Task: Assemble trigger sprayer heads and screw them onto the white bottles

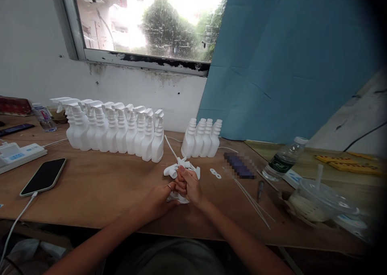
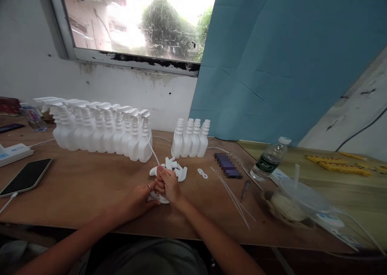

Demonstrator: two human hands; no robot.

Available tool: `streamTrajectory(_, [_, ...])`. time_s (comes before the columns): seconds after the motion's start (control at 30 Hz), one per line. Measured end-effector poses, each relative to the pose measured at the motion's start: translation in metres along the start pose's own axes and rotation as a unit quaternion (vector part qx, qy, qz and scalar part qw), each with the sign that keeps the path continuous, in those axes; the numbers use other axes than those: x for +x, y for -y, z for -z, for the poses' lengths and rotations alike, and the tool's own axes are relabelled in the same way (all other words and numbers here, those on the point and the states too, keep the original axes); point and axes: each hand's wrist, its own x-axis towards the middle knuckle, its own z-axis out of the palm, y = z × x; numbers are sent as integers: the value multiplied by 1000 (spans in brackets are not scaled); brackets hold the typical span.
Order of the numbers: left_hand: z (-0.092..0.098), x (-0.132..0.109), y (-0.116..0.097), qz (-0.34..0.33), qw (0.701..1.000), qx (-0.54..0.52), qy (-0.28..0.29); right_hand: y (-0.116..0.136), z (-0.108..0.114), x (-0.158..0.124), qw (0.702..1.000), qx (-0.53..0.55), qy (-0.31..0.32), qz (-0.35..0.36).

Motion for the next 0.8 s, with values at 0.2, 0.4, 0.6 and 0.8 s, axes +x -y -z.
streamTrajectory(0.2, [3,-3,-11,-24,998,-53,-3,27,14,-31,997,-22,-7,77])
streamTrajectory(0.4, [11,10,-28,-41,997,-40,48,59,56,-78,959,-145,-105,218])
streamTrajectory(0.6, [25,17,-42,-60,993,-23,96,99,74,-93,904,-171,-242,308])
streamTrajectory(0.8, [31,29,-35,-37,972,-206,109,121,70,-108,759,-332,-346,441])
